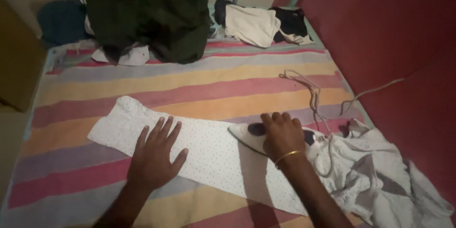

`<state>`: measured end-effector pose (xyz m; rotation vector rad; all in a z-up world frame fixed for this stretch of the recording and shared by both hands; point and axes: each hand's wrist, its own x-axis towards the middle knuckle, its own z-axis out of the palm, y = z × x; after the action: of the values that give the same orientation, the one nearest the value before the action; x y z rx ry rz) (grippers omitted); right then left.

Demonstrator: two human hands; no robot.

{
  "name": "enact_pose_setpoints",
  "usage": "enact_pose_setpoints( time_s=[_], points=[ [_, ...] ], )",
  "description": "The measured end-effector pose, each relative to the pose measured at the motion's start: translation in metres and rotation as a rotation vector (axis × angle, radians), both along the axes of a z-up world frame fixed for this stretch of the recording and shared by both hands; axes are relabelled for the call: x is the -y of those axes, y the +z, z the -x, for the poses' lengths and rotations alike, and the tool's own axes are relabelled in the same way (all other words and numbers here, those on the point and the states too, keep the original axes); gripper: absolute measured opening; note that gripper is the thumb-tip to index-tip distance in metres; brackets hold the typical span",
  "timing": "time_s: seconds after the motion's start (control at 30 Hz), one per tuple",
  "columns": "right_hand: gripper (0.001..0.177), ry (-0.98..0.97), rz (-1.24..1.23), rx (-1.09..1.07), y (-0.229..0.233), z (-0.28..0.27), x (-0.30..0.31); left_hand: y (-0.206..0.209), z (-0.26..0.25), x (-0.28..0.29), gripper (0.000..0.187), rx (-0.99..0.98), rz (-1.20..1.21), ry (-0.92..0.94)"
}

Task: The person irons a white polka-dotted garment laid out on a striped bedsheet. They use an electric iron to smooth the fabric, repeatedly moving the iron back and forth while holding the garment with the other hand. The garment remains on the bed throughout the clip.

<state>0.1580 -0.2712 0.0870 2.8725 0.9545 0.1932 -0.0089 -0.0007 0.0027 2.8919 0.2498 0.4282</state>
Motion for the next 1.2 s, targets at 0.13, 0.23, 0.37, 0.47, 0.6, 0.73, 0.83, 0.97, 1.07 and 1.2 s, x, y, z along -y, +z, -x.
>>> enact_pose_setpoints(
  time_s=[0.13,0.23,0.37,0.47,0.6,0.73,0.83,0.97,1.07,1.2],
  points=[
    [0.045,0.102,-0.182,-0.344,0.024,-0.002,0.017,0.003,-0.002,-0.001,0.079,-0.028,0.006,0.004],
    [0.045,-0.075,-0.29,-0.419,0.032,0.002,0.028,0.002,-0.004,-0.002,0.075,0.0,-0.005,-0.002],
    [0.039,-0.164,-0.31,-0.328,0.025,0.02,0.03,-0.001,-0.001,-0.001,0.074,0.006,0.008,0.0],
    [0.043,-0.261,-0.221,-0.338,0.026,0.028,0.03,0.0,0.001,0.001,0.073,0.084,0.001,-0.011],
    [0.053,-0.308,-0.102,-0.257,0.03,0.034,0.032,0.0,0.003,0.001,0.072,0.089,0.022,-0.017],
    [0.056,-0.377,-0.129,-0.247,0.031,0.029,0.045,-0.004,0.001,-0.001,0.073,0.049,-0.016,-0.022],
    [0.056,-0.409,-0.118,-0.25,0.03,0.028,0.043,-0.004,0.002,-0.001,0.069,0.086,-0.037,-0.054],
    [0.055,-0.336,-0.1,-0.317,0.025,0.043,0.053,-0.005,0.001,0.011,0.064,0.022,-0.031,-0.108],
    [0.055,-0.304,-0.055,-0.332,0.023,0.05,0.055,-0.01,-0.006,0.035,0.066,-0.087,0.027,-0.137],
    [0.057,-0.334,-0.132,-0.306,0.027,0.045,0.057,-0.015,-0.006,0.068,0.068,0.018,0.015,-0.133]
  ],
)
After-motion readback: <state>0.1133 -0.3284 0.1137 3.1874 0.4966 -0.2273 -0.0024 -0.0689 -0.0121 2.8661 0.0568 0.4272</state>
